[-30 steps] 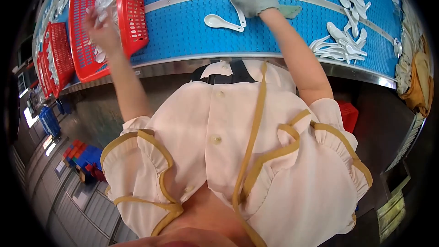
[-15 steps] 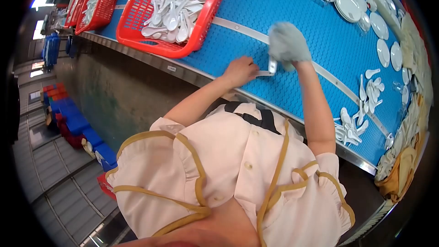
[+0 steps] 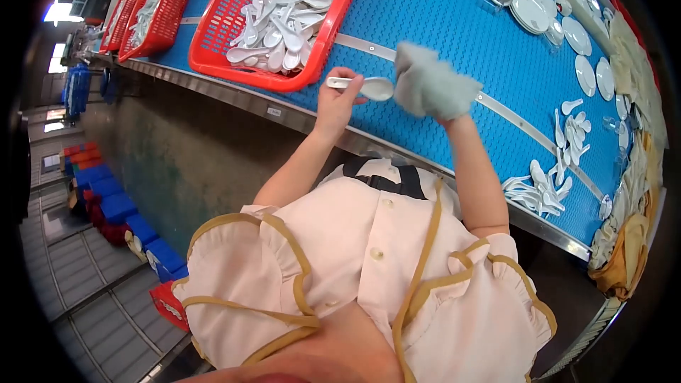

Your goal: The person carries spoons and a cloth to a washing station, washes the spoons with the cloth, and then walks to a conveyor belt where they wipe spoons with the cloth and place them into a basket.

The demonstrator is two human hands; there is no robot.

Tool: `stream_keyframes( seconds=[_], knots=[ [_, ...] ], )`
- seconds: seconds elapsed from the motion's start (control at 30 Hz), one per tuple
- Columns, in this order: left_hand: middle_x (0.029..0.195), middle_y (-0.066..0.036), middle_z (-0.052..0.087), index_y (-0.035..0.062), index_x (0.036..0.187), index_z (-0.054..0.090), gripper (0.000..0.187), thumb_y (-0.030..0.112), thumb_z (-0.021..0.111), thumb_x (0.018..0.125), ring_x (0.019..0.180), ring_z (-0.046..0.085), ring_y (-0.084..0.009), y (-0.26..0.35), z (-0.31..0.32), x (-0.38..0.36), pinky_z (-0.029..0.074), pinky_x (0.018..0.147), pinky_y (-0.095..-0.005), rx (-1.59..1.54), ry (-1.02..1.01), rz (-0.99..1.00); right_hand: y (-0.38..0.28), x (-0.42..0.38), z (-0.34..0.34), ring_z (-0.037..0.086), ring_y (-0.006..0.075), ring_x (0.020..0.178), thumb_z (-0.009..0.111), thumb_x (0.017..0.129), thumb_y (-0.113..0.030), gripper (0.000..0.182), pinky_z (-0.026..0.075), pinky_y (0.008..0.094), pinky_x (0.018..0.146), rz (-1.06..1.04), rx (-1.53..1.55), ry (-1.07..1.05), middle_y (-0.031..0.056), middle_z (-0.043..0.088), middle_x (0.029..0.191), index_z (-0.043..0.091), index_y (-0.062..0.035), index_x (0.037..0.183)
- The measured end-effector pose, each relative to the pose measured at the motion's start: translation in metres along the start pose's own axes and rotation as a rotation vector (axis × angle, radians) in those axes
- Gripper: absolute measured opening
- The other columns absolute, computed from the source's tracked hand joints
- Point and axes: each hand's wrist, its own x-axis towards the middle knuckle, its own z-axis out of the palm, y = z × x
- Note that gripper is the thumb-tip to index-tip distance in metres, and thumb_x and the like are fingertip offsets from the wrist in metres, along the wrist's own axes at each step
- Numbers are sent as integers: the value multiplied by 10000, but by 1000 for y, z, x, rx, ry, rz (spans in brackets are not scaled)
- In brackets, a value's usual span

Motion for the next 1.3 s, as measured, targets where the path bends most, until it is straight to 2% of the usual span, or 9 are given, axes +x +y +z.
stream_keyframes(
  seconds=[0.2, 0.3, 0.43, 0.5, 0.7, 0.77, 0.87, 1.07, 1.3],
  knots=[
    [652, -8, 537, 39, 731, 572, 262, 271, 527, 844, 609, 515, -111, 0, 36, 7, 404, 541, -266, 444, -149, 621, -8, -24, 30, 537, 259, 774, 562, 659, -131, 190, 443, 322, 656, -124, -161, -68, 71, 541, 780, 513, -78, 835],
    [629, 4, 544, 34, 721, 577, 278, 270, 516, 854, 603, 474, -78, 21, 39, 1, 385, 552, -250, 329, -296, 253, -21, -38, 13, 567, 243, 745, 547, 680, -170, 186, 455, 347, 575, -63, -415, -133, 59, 553, 776, 511, -83, 841],
    [637, 6, 532, 40, 765, 588, 243, 243, 501, 864, 578, 450, -67, 35, 35, 7, 371, 540, -221, 542, -390, 370, -12, -54, 25, 581, 268, 676, 589, 635, -223, 291, 447, 386, 491, 254, -278, -118, 80, 563, 761, 493, -55, 852],
    [756, -62, 565, 15, 895, 565, 294, 268, 415, 897, 624, 516, -135, 34, 10, 39, 424, 574, -257, 721, -138, 732, 6, -83, 12, 579, 283, 683, 592, 631, -222, 303, 453, 385, 507, 389, -258, -131, 94, 564, 775, 487, -53, 860],
    [950, -156, 551, -42, 1003, 515, 359, 283, 496, 852, 845, 539, -205, 100, -34, 87, 443, 698, -308, 715, 332, 629, 63, -218, -70, 583, 295, 742, 589, 479, -197, 221, 479, 359, 607, 302, -706, 530, 137, 582, 724, 549, -43, 633],
    [1067, -180, 487, -37, 1046, 482, 397, 247, 591, 790, 951, 491, -234, 86, -32, 90, 412, 781, -329, 1156, 770, 920, 61, -254, -109, 591, 283, 726, 579, 531, -244, 251, 481, 364, 620, 582, -918, 253, 142, 598, 757, 585, -32, 667],
    [1091, -183, 464, -25, 1054, 481, 399, 181, 632, 747, 1001, 448, -269, 52, 26, 50, 334, 893, -362, 932, 321, 947, 92, -281, -131, 595, 298, 728, 546, 615, -250, 263, 480, 377, 646, 1177, -759, 137, 168, 607, 794, 615, -21, 724],
    [1059, -138, 523, 39, 1028, 534, 423, 294, 647, 710, 1008, 478, -298, -69, 149, -12, 373, 866, -378, 1175, -744, 663, 146, -289, -95, 589, 342, 806, 457, 724, -223, 274, 479, 388, 689, 1251, -482, 297, 204, 599, 824, 625, -14, 775],
    [965, -124, 559, 65, 1053, 511, 484, 355, 645, 691, 916, 526, -279, -143, 243, -50, 434, 752, -366, 1334, -1018, 412, 156, -227, -70, 586, 285, 846, 521, 686, -233, 197, 485, 361, 686, 975, -401, 54, 102, 598, 906, 626, -108, 796]
  ],
)
